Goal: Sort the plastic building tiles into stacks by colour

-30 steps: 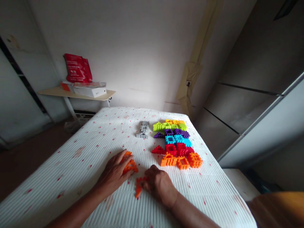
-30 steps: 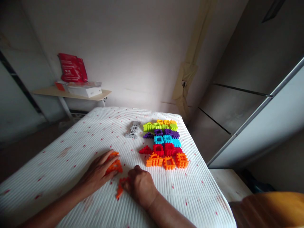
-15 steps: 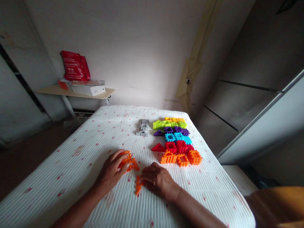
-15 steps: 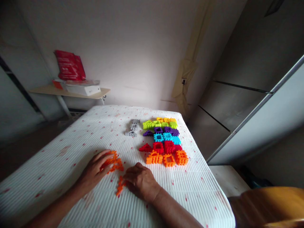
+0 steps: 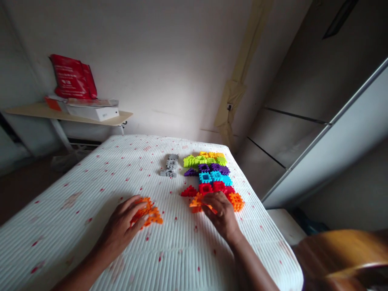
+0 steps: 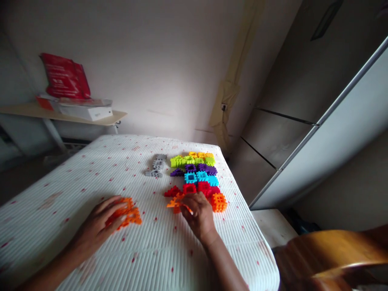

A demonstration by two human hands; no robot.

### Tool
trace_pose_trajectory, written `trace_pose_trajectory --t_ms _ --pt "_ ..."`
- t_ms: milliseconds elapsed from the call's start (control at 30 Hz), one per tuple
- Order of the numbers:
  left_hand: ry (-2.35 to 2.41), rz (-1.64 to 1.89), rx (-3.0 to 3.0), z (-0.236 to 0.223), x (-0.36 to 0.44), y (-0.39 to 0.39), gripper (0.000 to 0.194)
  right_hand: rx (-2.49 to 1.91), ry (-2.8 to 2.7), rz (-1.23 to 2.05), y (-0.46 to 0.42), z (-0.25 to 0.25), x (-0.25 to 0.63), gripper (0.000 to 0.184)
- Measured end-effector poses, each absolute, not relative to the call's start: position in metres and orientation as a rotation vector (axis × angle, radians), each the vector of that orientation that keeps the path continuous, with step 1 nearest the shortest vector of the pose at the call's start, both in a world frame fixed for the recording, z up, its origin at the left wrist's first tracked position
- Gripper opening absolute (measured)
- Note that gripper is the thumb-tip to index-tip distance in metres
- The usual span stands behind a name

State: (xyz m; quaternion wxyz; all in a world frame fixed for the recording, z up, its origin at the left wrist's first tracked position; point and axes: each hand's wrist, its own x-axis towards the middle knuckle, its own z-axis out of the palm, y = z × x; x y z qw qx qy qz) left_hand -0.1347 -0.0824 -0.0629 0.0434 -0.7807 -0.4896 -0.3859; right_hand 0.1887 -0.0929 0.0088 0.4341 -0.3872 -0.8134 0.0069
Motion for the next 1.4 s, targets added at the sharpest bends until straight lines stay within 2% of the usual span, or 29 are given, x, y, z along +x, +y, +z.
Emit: trace_pose_trajectory --t_ms 100,233,1000,1267,1400 --pt "-1.509 -1.19 -2.389 -0.061 -0.134 -0.083 0.025 -0.993 -2.02 -0.03 -0.078 0.013 0.21 0.012" --pt "-1.537 -1.185 -2.383 -0.062 -0.134 -0.082 0.026 -0.977 -2.09 0.082 -0.066 0.012 0.221 0.012" --pt "-1.632 -1.202 -2.402 -0.068 -0.135 -0.082 0.027 -1.076 -2.201 0.187 -0.064 0.005 0.218 0.016" --pt "-1.42 -0.974 -2.458 -0.053 -0.131 -0.093 0.036 -0.957 -1.989 0.045 -0.08 0.016 0.207 0.011" --pt "-1.345 -0.805 -2.459 -0.041 -0.121 -0.103 0.035 -0.817 -1.998 0.049 -0.102 0.017 0.181 0.011"
